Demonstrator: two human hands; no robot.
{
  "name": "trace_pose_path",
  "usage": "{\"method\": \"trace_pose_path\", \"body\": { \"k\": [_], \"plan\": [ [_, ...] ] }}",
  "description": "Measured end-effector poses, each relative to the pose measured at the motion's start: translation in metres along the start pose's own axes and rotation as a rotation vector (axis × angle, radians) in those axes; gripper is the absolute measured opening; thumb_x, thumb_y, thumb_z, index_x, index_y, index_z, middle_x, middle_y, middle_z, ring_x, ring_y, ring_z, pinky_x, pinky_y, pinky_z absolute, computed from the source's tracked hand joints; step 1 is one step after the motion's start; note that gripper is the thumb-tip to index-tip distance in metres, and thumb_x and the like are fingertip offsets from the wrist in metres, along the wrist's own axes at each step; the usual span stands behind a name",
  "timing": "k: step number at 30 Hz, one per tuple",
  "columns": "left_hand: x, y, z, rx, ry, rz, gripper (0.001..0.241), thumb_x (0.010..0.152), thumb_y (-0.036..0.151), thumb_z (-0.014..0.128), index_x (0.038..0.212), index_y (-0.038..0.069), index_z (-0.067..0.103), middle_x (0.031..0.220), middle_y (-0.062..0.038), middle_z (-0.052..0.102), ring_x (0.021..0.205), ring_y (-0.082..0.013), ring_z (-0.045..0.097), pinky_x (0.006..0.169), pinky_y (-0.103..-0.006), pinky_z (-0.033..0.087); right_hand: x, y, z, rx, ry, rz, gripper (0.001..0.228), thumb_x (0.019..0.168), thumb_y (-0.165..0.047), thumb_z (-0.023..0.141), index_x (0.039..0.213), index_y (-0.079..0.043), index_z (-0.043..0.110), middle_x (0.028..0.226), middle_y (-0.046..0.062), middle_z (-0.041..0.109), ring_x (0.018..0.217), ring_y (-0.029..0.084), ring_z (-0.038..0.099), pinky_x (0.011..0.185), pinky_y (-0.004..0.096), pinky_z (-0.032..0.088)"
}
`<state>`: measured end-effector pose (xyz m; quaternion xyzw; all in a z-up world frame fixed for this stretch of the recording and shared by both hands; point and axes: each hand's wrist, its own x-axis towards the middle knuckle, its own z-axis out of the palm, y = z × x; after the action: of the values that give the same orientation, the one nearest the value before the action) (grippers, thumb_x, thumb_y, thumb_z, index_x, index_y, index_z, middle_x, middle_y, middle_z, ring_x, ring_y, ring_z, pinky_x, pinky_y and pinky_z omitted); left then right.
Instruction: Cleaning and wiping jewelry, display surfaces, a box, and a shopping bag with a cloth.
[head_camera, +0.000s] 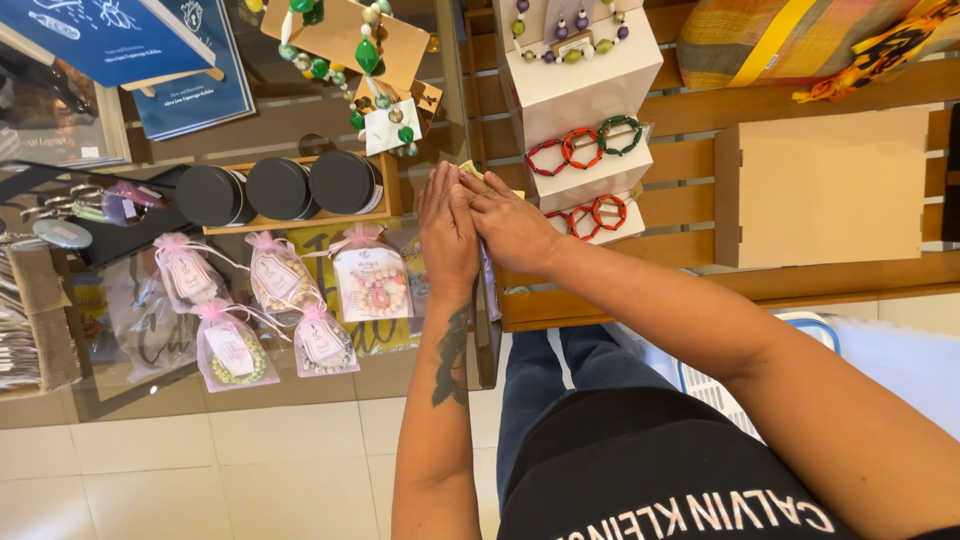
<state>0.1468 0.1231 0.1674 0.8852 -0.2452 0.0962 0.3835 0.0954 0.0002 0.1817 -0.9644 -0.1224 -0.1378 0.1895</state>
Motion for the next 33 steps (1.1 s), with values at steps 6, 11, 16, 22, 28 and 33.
{"method": "trace_pose_path", "body": {
  "k": [6,11,16,22,28,33],
  "plan": [
    [-0.038,0.026,-0.037,-0.05,-0.151,-0.086,0.05,0.114,0.035,0.029,0.146,0.008,0.056,0.151,-0.015,0.054,0.142,-0.0338,0.048,0.121,-0.0478,0.031,-0.035,-0.027,0.007,0.042,0.029,-0.056,0.048,0.087,-0.007,0.054,0.133,-0.002,0.064,0.145,0.015,0.059,0.143,0.033,0.047,0.12,0.049,0.032],
    [-0.076,0.039,-0.065,-0.051,-0.201,-0.076,0.05,0.113,0.033,0.029,0.146,0.006,0.055,0.15,-0.019,0.053,0.141,-0.0365,0.047,0.122,-0.0505,0.028,-0.066,-0.066,-0.002,0.084,0.048,-0.053,0.048,0.085,-0.006,0.054,0.132,0.0,0.064,0.145,0.018,0.059,0.144,0.036,0.046,0.122,0.049,0.029],
    [-0.095,0.032,-0.072,-0.013,-0.136,0.049,0.041,0.111,0.022,0.041,0.145,0.006,0.056,0.15,-0.015,0.054,0.141,-0.0329,0.049,0.12,-0.0454,0.032,-0.077,-0.09,-0.012,0.047,0.055,-0.036,0.045,0.086,-0.007,0.055,0.13,0.0,0.065,0.146,0.016,0.058,0.145,0.034,0.045,0.123,0.046,0.028],
    [-0.082,0.022,-0.07,-0.061,-0.15,0.038,0.04,0.111,0.024,0.041,0.143,0.007,0.059,0.147,-0.013,0.058,0.139,-0.0316,0.052,0.12,-0.0444,0.033,-0.068,-0.089,-0.001,0.002,0.108,0.017,0.044,0.087,-0.007,0.054,0.129,0.0,0.065,0.143,0.015,0.06,0.144,0.032,0.046,0.123,0.046,0.03],
    [-0.05,0.012,-0.054,-0.086,-0.166,0.045,0.042,0.112,0.026,0.037,0.142,0.005,0.059,0.145,-0.017,0.058,0.137,-0.0362,0.052,0.116,-0.0498,0.037,-0.049,-0.065,0.018,-0.08,0.09,0.073,0.047,0.087,-0.01,0.055,0.133,-0.002,0.064,0.144,0.011,0.06,0.145,0.028,0.046,0.123,0.046,0.028],
    [-0.042,0.008,-0.049,-0.11,-0.145,0.042,0.04,0.112,0.025,0.039,0.142,0.007,0.06,0.146,-0.014,0.059,0.14,-0.0326,0.05,0.12,-0.0467,0.032,-0.043,-0.057,0.019,-0.047,-0.007,0.125,0.053,0.083,-0.01,0.057,0.135,-0.006,0.063,0.149,0.008,0.057,0.149,0.027,0.04,0.12,0.047,0.033]
  ]
}}
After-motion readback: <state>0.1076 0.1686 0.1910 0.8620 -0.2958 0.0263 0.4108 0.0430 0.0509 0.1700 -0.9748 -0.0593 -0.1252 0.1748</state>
